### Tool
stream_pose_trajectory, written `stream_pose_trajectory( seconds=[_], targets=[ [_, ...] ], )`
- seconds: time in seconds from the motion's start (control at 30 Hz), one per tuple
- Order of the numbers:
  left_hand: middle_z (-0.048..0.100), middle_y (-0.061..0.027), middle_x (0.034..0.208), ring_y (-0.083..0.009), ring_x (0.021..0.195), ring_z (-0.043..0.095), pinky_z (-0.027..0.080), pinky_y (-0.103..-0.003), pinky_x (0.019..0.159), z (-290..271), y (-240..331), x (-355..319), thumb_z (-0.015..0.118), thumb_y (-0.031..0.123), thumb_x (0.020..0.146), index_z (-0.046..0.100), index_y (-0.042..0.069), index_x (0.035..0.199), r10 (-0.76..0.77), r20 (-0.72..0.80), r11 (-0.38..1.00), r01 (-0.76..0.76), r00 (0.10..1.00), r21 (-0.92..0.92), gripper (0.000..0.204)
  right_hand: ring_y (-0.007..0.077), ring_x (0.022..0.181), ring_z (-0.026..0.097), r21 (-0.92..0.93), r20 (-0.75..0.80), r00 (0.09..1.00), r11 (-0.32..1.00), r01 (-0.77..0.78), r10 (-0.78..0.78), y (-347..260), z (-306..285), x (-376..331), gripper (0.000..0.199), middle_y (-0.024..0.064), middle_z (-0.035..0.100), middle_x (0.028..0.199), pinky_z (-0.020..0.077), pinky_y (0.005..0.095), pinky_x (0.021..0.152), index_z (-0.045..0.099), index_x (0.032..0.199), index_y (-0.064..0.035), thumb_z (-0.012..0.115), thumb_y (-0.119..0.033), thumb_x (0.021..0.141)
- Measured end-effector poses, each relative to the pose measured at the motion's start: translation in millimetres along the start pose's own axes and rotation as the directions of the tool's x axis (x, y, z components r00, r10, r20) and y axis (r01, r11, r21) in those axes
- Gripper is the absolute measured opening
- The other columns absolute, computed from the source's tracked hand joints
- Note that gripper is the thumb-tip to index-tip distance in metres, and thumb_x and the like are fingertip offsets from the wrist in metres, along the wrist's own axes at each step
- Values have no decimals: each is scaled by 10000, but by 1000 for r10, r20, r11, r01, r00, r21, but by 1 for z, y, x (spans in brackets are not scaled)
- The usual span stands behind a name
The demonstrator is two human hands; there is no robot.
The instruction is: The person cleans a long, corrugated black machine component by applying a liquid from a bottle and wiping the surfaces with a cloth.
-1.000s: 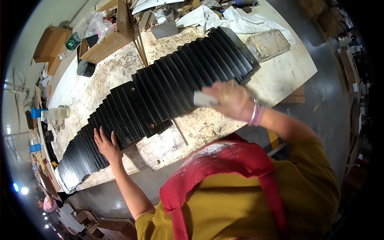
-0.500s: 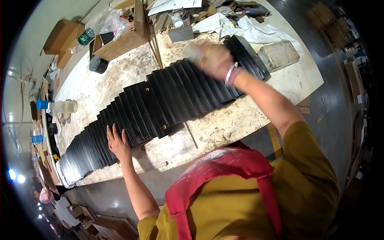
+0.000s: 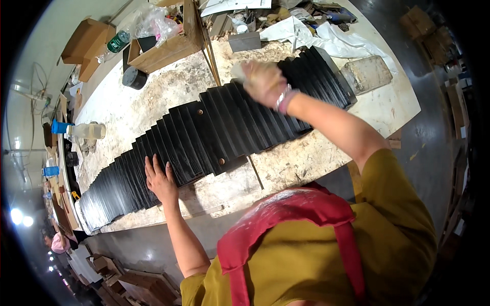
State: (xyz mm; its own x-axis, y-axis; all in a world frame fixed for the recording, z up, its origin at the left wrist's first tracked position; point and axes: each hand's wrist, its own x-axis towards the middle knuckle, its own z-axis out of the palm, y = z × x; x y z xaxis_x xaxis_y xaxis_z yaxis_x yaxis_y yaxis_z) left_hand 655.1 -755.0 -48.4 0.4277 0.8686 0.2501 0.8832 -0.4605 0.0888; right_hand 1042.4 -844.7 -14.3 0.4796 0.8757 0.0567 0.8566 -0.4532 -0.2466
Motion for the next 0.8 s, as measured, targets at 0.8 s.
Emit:
stream_pose_trajectory(
  seconds=[0.8],
  targets=[
    [370, -99, 1513, -302, 1369, 367, 308, -477, 1059, 4, -5, -3, 483, 398, 985, 455, 162, 1417, -28, 10, 999, 28, 1000, 15, 493, 252, 684, 594, -209, -210, 935, 947, 243, -286, 59, -19, -116, 319, 82, 594, 817, 504, 385, 652, 603, 1103, -93, 657, -224, 817]
  ],
)
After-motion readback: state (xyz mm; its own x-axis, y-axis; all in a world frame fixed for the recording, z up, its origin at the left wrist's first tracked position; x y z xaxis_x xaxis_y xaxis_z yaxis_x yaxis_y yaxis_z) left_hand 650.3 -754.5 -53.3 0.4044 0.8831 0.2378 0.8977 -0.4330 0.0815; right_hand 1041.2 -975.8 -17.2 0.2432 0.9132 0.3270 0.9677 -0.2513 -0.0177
